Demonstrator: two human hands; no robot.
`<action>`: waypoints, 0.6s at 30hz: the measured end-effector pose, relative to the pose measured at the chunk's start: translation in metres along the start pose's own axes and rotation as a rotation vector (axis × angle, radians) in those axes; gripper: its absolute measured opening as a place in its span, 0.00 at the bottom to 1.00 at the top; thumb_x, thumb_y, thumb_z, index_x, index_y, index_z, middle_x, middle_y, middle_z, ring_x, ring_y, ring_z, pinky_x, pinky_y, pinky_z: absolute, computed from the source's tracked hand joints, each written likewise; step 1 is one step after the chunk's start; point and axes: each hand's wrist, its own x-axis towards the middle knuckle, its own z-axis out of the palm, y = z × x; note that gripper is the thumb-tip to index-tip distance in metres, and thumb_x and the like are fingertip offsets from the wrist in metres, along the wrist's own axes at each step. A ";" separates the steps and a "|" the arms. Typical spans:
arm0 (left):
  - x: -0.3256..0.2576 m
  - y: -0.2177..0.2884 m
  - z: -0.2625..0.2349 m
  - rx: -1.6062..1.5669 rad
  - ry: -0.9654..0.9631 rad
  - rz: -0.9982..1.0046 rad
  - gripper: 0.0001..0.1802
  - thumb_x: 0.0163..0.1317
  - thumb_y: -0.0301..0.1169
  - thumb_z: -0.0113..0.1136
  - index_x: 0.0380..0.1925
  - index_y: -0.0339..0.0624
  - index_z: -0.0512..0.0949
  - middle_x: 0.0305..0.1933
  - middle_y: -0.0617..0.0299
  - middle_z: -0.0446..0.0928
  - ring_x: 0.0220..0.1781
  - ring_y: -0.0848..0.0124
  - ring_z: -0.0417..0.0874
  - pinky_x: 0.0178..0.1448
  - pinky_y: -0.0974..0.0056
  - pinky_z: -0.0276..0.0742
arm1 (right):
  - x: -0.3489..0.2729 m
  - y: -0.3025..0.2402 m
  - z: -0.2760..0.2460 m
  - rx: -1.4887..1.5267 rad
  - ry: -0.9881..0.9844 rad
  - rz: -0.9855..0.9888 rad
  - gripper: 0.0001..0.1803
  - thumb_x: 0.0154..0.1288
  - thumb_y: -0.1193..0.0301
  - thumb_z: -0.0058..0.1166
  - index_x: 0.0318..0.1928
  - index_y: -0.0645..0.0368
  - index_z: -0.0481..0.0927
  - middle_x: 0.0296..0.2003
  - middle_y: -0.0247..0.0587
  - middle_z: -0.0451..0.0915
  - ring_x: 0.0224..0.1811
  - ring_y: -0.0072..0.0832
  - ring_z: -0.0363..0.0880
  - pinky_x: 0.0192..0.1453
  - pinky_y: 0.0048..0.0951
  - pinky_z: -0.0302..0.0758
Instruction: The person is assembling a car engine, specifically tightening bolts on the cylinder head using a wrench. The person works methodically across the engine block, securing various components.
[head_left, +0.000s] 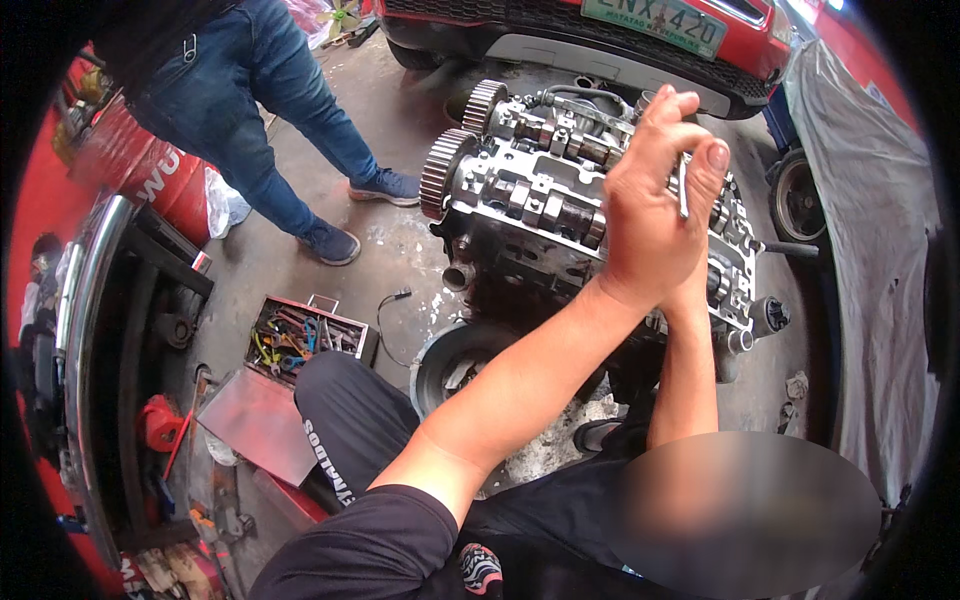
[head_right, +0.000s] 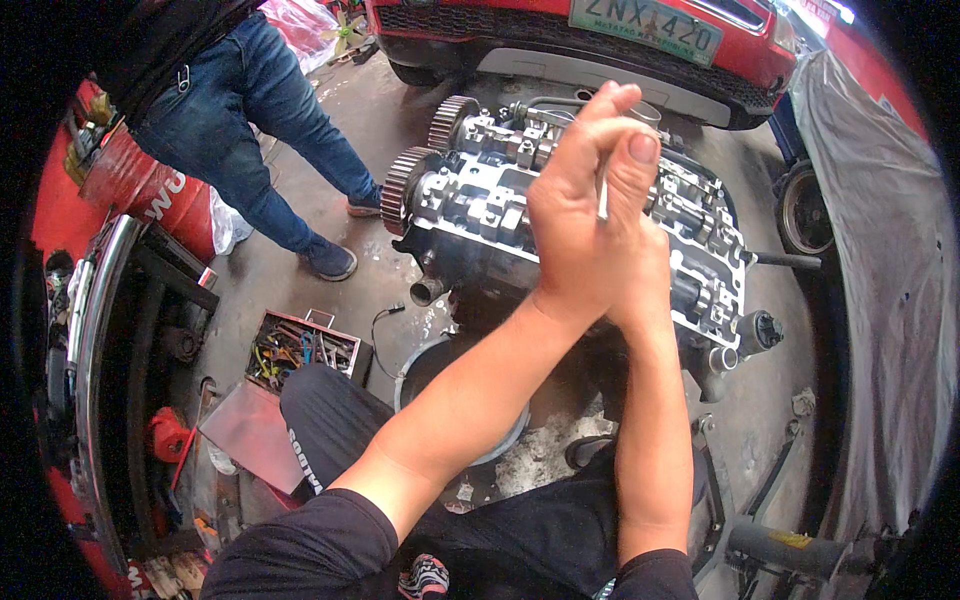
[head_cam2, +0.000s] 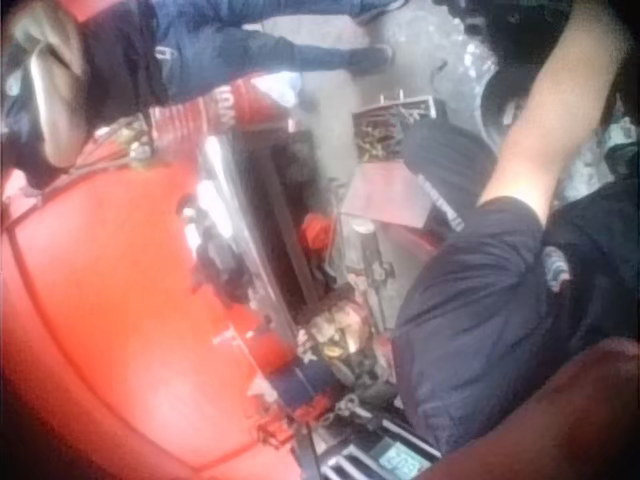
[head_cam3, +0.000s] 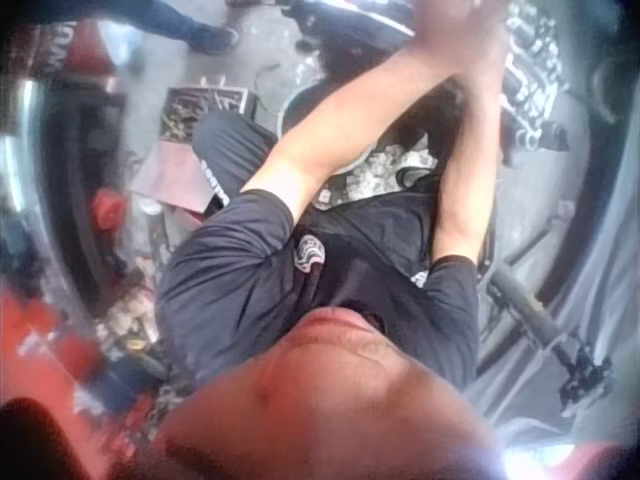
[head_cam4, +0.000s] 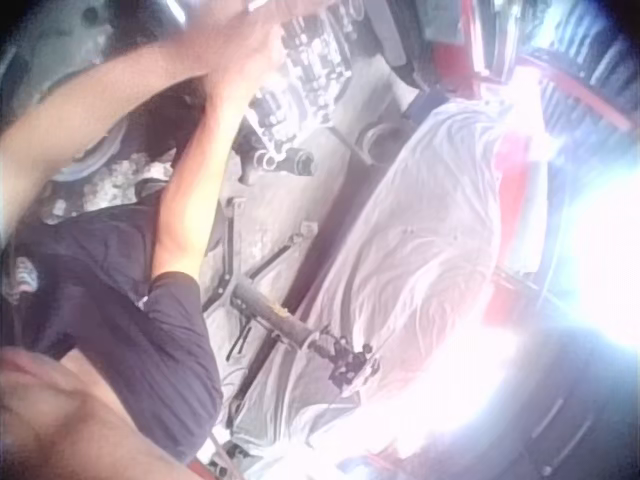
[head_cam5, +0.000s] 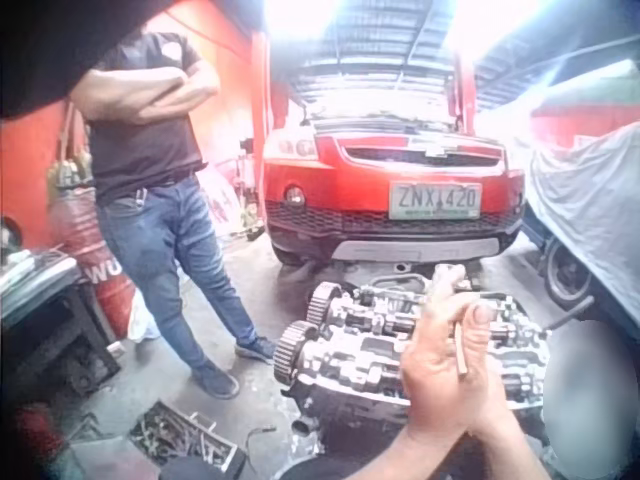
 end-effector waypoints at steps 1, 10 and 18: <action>-0.002 0.002 0.000 -0.012 -0.032 -0.009 0.11 0.71 0.33 0.67 0.38 0.33 0.83 0.50 0.46 0.86 0.57 0.57 0.86 0.62 0.58 0.78 | 0.000 -0.002 0.000 -0.002 -0.003 0.013 0.09 0.65 0.77 0.57 0.44 0.66 0.84 0.37 0.49 0.88 0.43 0.28 0.85 0.47 0.36 0.79; 0.033 0.002 -0.020 -0.554 -0.297 -0.661 0.27 0.80 0.41 0.50 0.30 0.27 0.82 0.47 0.37 0.84 0.33 0.60 0.89 0.41 0.62 0.85 | -0.006 0.015 -0.004 0.391 -0.083 0.101 0.18 0.71 0.75 0.62 0.59 0.66 0.78 0.46 0.40 0.85 0.46 0.22 0.82 0.49 0.26 0.79; 0.035 0.003 -0.040 -0.436 -0.534 -0.559 0.22 0.82 0.38 0.47 0.42 0.30 0.83 0.60 0.37 0.79 0.43 0.59 0.89 0.54 0.55 0.83 | -0.011 -0.004 -0.086 -0.415 -0.126 -0.221 0.28 0.61 0.76 0.62 0.63 0.58 0.76 0.55 0.41 0.83 0.66 0.39 0.74 0.73 0.42 0.67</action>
